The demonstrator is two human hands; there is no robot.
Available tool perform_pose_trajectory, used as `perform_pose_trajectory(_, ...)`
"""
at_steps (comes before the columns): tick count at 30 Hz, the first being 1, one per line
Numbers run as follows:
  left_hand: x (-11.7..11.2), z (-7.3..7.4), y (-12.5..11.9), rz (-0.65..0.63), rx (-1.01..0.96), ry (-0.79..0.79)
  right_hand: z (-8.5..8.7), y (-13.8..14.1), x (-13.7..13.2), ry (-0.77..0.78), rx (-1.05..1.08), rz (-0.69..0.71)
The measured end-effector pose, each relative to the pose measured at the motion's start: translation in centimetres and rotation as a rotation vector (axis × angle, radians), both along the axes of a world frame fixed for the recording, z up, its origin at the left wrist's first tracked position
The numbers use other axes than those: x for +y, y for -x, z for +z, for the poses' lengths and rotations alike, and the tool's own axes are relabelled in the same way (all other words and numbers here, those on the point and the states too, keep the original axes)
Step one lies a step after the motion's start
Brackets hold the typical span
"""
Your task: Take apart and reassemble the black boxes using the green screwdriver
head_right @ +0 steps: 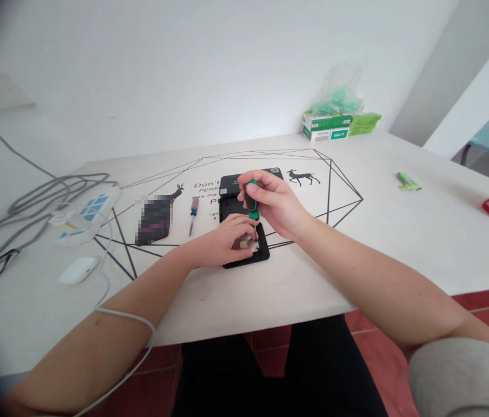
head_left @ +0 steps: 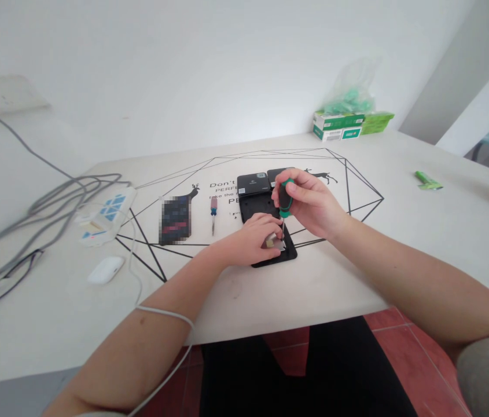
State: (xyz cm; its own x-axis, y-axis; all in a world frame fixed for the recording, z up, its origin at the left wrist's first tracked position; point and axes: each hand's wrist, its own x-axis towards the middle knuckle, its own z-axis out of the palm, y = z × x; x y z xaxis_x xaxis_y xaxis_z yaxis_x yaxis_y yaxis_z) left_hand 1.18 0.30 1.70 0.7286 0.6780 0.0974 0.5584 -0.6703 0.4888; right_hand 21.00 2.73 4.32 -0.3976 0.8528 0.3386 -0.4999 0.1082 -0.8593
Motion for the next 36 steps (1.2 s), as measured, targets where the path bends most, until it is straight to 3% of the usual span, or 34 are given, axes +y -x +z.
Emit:
perform_pose_trajectory(11, 0.04, 0.01, 0.06, 0.001, 0.008, 0.01, -0.17, 0.53, -0.16, -0.011, -0.001, 0.007)
perform_pose_trajectory(17, -0.07, 0.1, 0.0, -0.011, 0.004, 0.0, -0.23, 0.14, 0.07, -0.019, -0.039, -0.117)
perform_pose_trajectory(26, -0.01, 0.06, -0.01, -0.005, -0.004, 0.005, -0.06, 0.35, 0.03, 0.009, 0.031, 0.016)
perform_pose_trajectory(36, -0.06, -0.05, 0.06, -0.009, -0.002, -0.017, -0.42, 0.36, 0.27, -0.042, -0.023, -0.071)
